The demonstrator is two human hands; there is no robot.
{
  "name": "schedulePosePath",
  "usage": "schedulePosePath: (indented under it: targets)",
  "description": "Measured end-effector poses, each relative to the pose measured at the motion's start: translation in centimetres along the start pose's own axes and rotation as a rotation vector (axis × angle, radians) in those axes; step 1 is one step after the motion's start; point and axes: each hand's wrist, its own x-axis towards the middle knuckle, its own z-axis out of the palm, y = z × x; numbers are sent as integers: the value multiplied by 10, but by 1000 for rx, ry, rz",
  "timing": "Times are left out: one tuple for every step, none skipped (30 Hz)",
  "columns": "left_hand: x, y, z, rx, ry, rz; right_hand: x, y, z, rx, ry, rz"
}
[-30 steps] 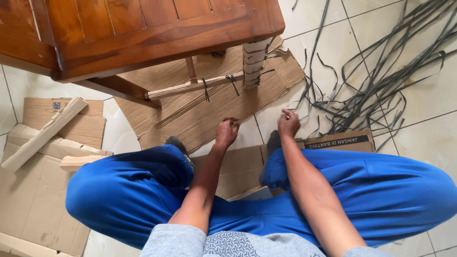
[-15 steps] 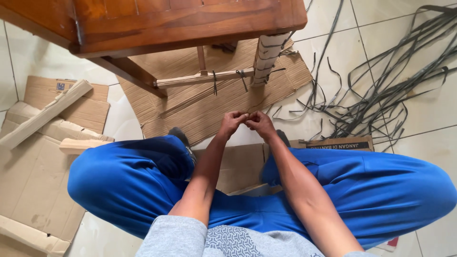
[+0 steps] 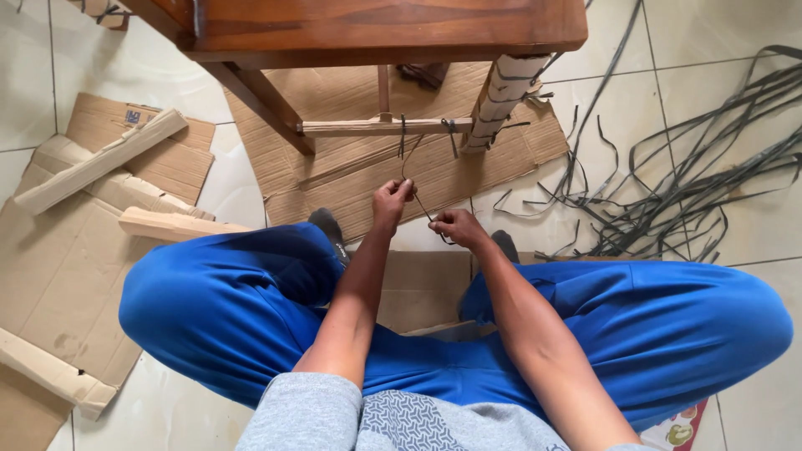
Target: Wrapping the legs of a wooden chair with synthetic weaving strips.
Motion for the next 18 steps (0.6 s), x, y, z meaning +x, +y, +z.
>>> schedulePosePath:
  targets:
    - [-1, 4, -3, -21, 24, -5, -1, -4, 2, -34, -24, 11]
    - [-1, 7, -6, -23, 29, -3, 2, -1, 3, -36, -27, 8]
    - [-1, 9, -9, -13, 69, -24, 6, 2, 5, -57, -50, 20]
    - [-2, 12, -11, -4, 109, -44, 10, 5, 7, -78, -72, 33]
    - [-1, 11, -14, -6, 114, -42, 11, 3, 9, -80, -75, 30]
    - [-1, 10, -17, -6, 130, -40, 12, 0, 11, -134, -89, 43]
    - [-1, 9, -20, -8, 147, -39, 13, -2, 12, -190, -104, 56]
    - [0, 10, -22, -11, 153, -38, 16, -1, 15, -193, -109, 53]
    - [-1, 11, -26, -13, 175, -26, 18, 0, 17, -220, -117, 62]
    - [-2, 13, -29, -15, 198, -15, 21, 0, 20, -247, -125, 72]
    - [-2, 12, -31, -19, 207, -13, 23, 1, 22, -252, -132, 67]
    - [-2, 12, -34, -24, 234, -15, 25, 1, 25, -302, -140, 73]
    - [-2, 13, -37, -31, 265, -16, 28, 0, 27, -354, -151, 77]
    - [-2, 13, -40, -36, 278, -14, 30, -2, 28, -361, -160, 70]
    - [-2, 12, -45, -3, 295, -10, 32, -4, 31, -398, -147, 77]
    - [-3, 10, -49, 30, 313, -6, 33, -5, 34, -434, -133, 84]
    - [-3, 11, -53, 27, 325, -7, 35, -5, 36, -440, -143, 79]
    - [-4, 11, -56, 27, 346, -2, 36, -5, 38, -456, -130, 78]
